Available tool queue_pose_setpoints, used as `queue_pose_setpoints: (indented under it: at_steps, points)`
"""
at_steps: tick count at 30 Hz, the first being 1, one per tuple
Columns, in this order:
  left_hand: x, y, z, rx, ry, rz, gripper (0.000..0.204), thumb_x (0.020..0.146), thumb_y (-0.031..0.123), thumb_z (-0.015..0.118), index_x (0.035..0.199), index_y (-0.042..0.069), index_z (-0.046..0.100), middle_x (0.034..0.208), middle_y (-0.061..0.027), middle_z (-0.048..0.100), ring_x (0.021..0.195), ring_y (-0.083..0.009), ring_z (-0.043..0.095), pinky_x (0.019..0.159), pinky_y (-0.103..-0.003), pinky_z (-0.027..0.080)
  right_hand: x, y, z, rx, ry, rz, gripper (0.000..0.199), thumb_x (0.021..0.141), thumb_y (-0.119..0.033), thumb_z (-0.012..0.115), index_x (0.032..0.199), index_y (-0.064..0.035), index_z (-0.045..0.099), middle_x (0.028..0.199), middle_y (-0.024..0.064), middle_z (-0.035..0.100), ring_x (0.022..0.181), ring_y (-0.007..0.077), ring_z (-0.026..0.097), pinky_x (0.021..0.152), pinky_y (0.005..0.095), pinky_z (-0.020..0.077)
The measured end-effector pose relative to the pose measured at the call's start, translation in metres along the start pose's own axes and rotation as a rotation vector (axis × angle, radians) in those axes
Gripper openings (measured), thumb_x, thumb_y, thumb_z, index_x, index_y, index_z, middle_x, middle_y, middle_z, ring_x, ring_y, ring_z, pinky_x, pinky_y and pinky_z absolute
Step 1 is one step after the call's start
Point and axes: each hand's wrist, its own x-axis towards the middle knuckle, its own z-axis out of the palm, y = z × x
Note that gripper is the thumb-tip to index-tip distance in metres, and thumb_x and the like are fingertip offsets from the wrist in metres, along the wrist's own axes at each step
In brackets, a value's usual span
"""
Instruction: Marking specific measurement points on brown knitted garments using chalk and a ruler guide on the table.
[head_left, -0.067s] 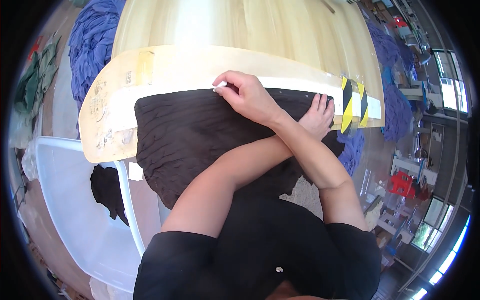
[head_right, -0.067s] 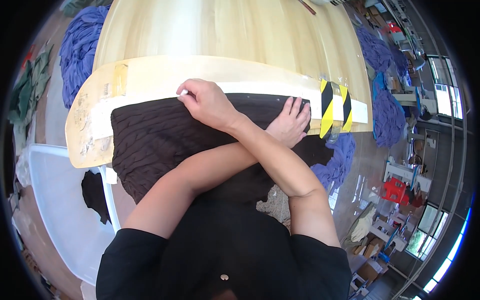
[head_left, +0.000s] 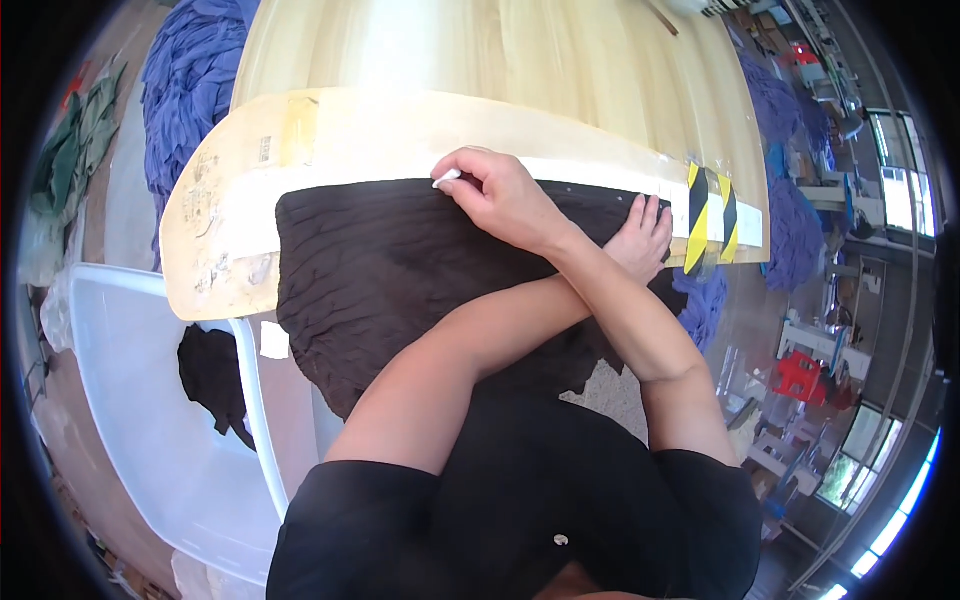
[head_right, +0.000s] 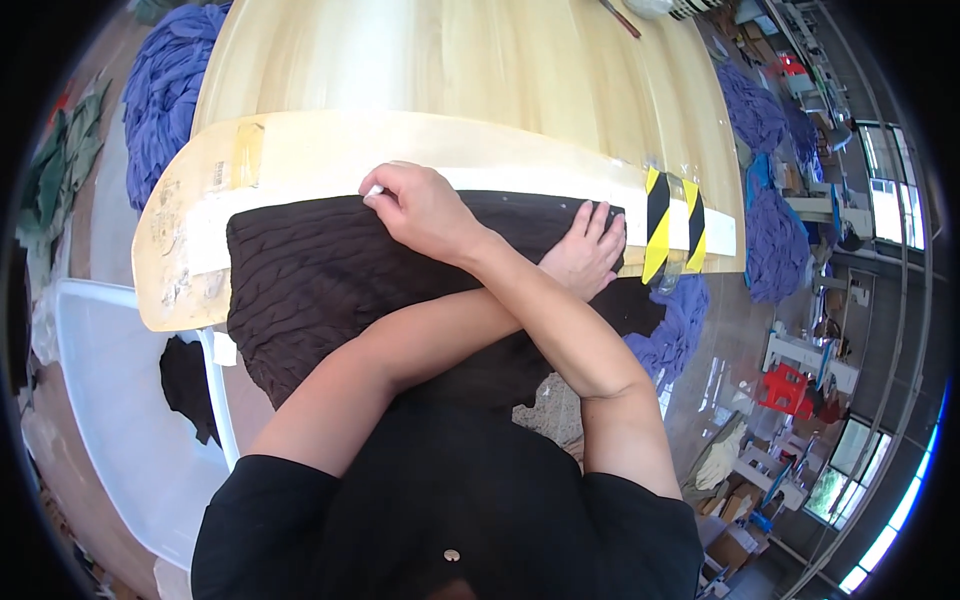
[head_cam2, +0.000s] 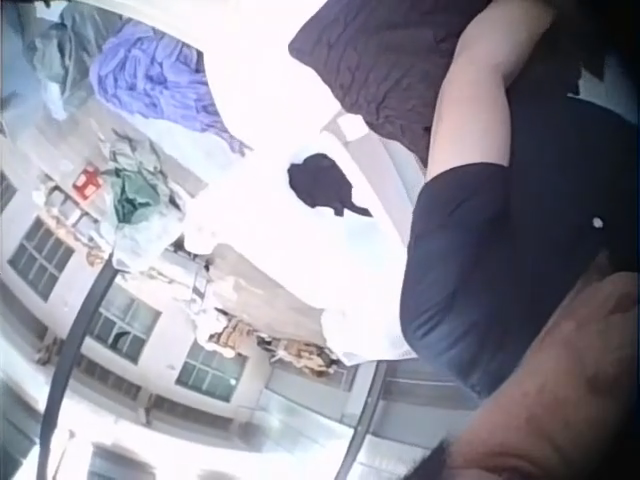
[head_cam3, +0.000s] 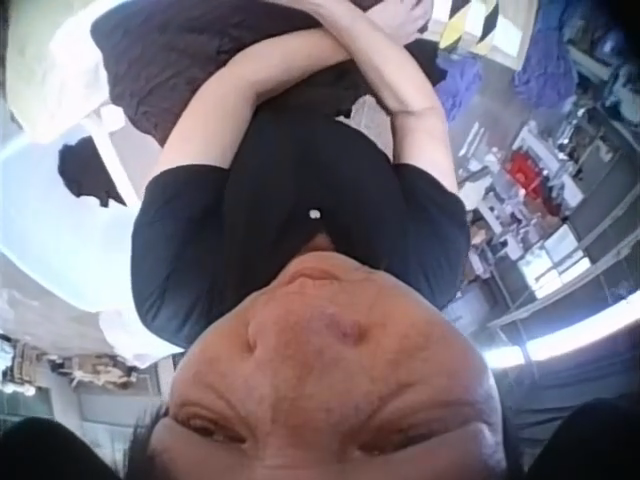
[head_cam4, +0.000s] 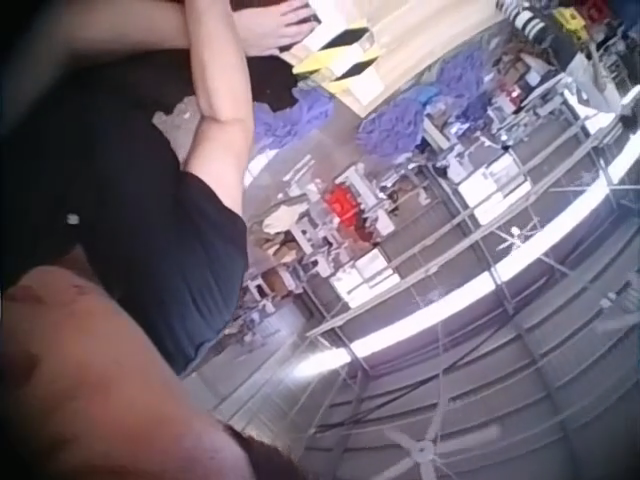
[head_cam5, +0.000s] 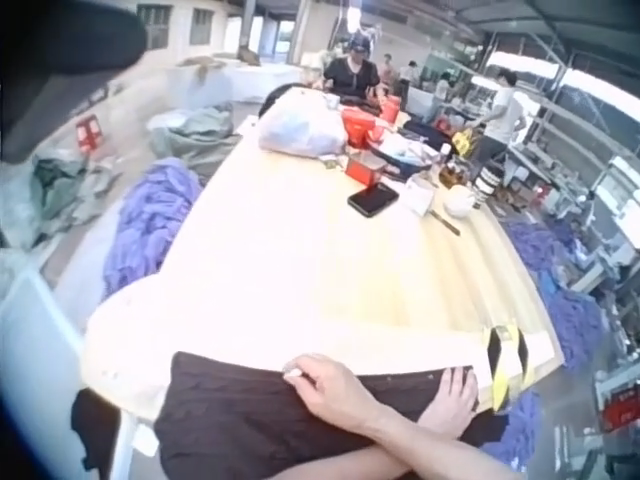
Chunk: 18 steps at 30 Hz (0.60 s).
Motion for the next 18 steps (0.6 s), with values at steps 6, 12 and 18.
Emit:
queue_pose_setpoints:
  at_steps: [6, 12, 18]
  points:
    - [-0.003, 0.0, 0.007, -0.009, 0.031, -0.02, 0.061, 0.085, 0.044, 0.047, 0.124, -0.003, 0.046, 0.132, -0.0177, 0.041, 0.122, -0.0417, 0.034, 0.101, -0.054, 0.024, 0.011, -0.004, 0.013, -0.162, -0.046, 0.057, 0.011, 0.081, -0.009, 0.059, 0.086, 0.0004, 0.061, 0.072, 0.011, 0.059, 0.063, 0.0168, 0.053, 0.058, 0.0267, 0.0419]
    - [-0.001, -0.005, 0.009, 0.009, 0.033, -0.005, 0.061, 0.085, 0.043, 0.047, 0.124, -0.005, 0.045, 0.131, -0.0204, 0.04, 0.122, -0.0434, 0.033, 0.101, -0.056, 0.022, 0.042, -0.029, 0.048, 0.128, -0.083, 0.006, 0.011, 0.083, -0.008, 0.058, 0.089, 0.0003, 0.061, 0.069, 0.0039, 0.056, 0.062, 0.008, 0.046, 0.056, 0.0218, 0.039]
    - [0.01, 0.002, 0.0, 0.048, 0.008, 0.017, 0.056, 0.083, 0.038, 0.049, 0.121, -0.004, 0.05, 0.129, -0.0209, 0.041, 0.121, -0.0449, 0.034, 0.1, -0.056, 0.024, 0.05, -0.027, 0.049, -0.139, -0.123, -0.214, 0.008, 0.079, -0.005, 0.055, 0.084, -0.0011, 0.061, 0.079, 0.0149, 0.06, 0.074, 0.0289, 0.058, 0.069, 0.0349, 0.046]
